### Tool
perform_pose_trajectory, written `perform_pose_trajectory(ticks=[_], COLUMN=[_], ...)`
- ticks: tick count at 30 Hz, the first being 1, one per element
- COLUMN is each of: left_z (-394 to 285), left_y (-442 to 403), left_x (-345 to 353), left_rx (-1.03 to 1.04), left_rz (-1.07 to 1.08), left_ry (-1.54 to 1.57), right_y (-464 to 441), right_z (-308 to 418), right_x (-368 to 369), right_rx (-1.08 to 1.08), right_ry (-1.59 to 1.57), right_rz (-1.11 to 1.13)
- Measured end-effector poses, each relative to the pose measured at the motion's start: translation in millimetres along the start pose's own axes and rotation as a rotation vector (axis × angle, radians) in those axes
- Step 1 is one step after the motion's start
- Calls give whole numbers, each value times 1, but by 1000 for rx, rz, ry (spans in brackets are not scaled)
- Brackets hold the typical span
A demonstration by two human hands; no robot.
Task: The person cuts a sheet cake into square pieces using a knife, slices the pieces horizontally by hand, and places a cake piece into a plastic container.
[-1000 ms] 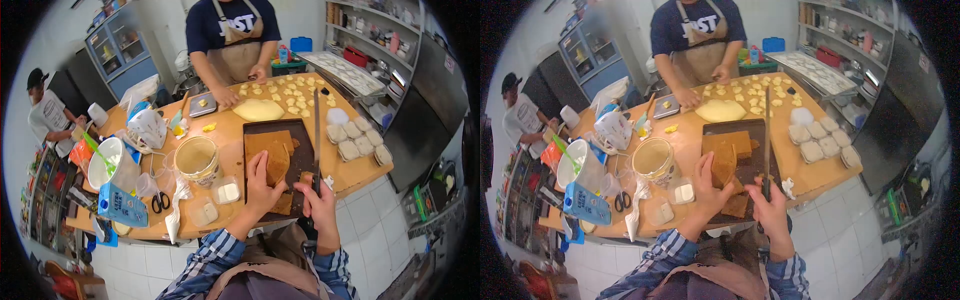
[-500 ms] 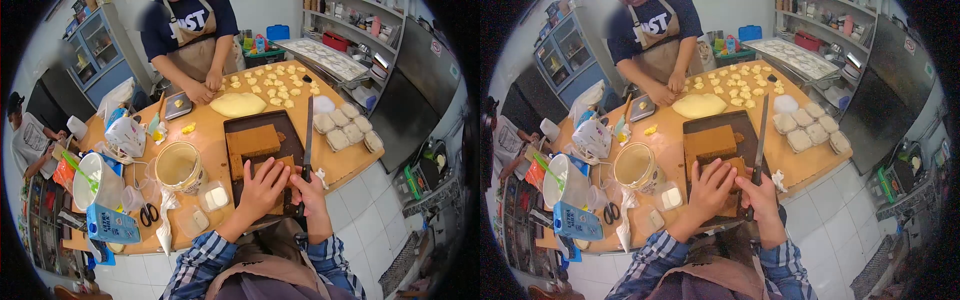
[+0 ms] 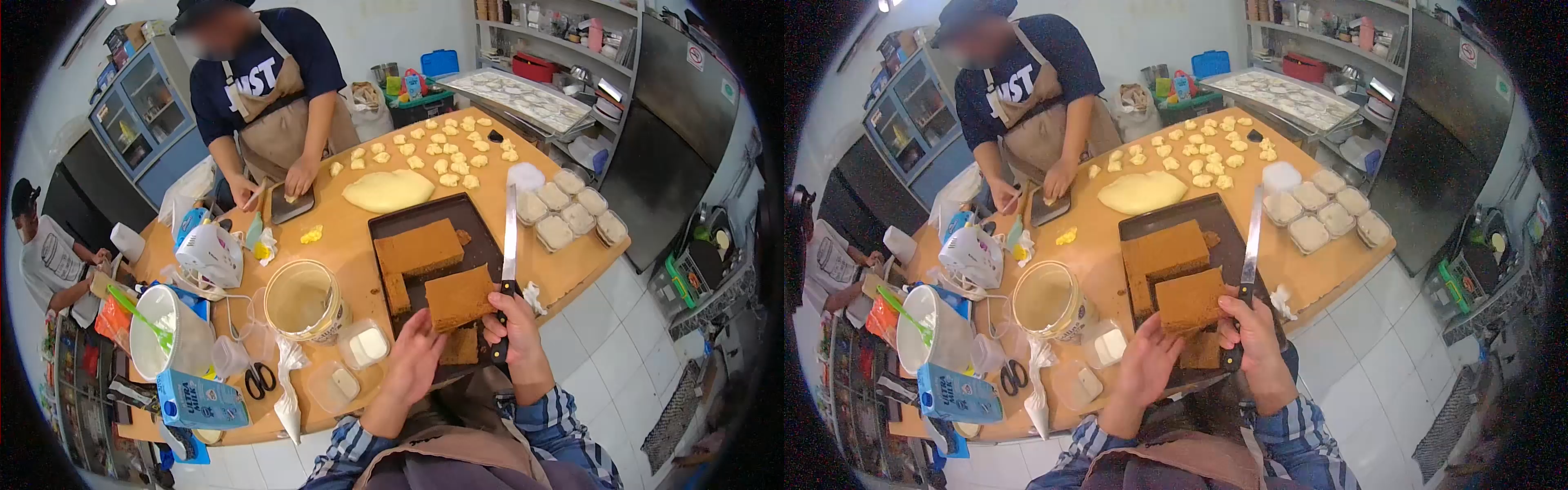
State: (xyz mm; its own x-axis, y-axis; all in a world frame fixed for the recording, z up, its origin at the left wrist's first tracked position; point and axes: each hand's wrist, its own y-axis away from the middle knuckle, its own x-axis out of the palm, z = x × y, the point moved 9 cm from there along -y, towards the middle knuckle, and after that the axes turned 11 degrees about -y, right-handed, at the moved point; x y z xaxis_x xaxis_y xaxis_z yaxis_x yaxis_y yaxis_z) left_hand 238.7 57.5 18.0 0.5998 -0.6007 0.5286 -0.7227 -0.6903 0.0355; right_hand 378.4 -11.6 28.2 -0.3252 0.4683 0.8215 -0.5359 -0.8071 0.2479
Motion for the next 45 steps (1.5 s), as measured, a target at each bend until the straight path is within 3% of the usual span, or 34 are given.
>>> perform_pose_trajectory(ticks=[3, 9, 16, 22, 30, 34, 37, 38, 40, 45], left_z=[5, 0, 8, 14, 10, 6, 5, 4, 1, 2], left_y=[-9, -7, -6, -12, -26, -29, -30, -29, -29, -31], left_x=[9, 29, 31, 28, 7, 5, 1, 2, 5, 6], left_rx=[-84, -84, -122, -155, 17, 10, 14, 20, 31, 14], left_rz=[134, 244, 340, 277, 103, 89, 104, 130, 185, 165], left_ry=[295, 347, 522, 546, 403, 324, 306, 336, 397, 219], right_y=[8, 15, 16, 36, 80, 95, 105, 110, 115, 123], right_z=[-7, -15, 5, 39, 15, 7, 17, 19, 19, 16], right_x=[7, 18, 18, 7, -18, -30, -18, -18, -14, -6], right_rx=[57, 117, -5, -197, 36, 15, -262, -214, -308, -425], right_ry=[41, 241, 473, 773, 483, 802, 1328, 1326, 1458, 1615], right_rz=[37, 88, 130, 24, 138, 95, 137, 50, 93, 149])
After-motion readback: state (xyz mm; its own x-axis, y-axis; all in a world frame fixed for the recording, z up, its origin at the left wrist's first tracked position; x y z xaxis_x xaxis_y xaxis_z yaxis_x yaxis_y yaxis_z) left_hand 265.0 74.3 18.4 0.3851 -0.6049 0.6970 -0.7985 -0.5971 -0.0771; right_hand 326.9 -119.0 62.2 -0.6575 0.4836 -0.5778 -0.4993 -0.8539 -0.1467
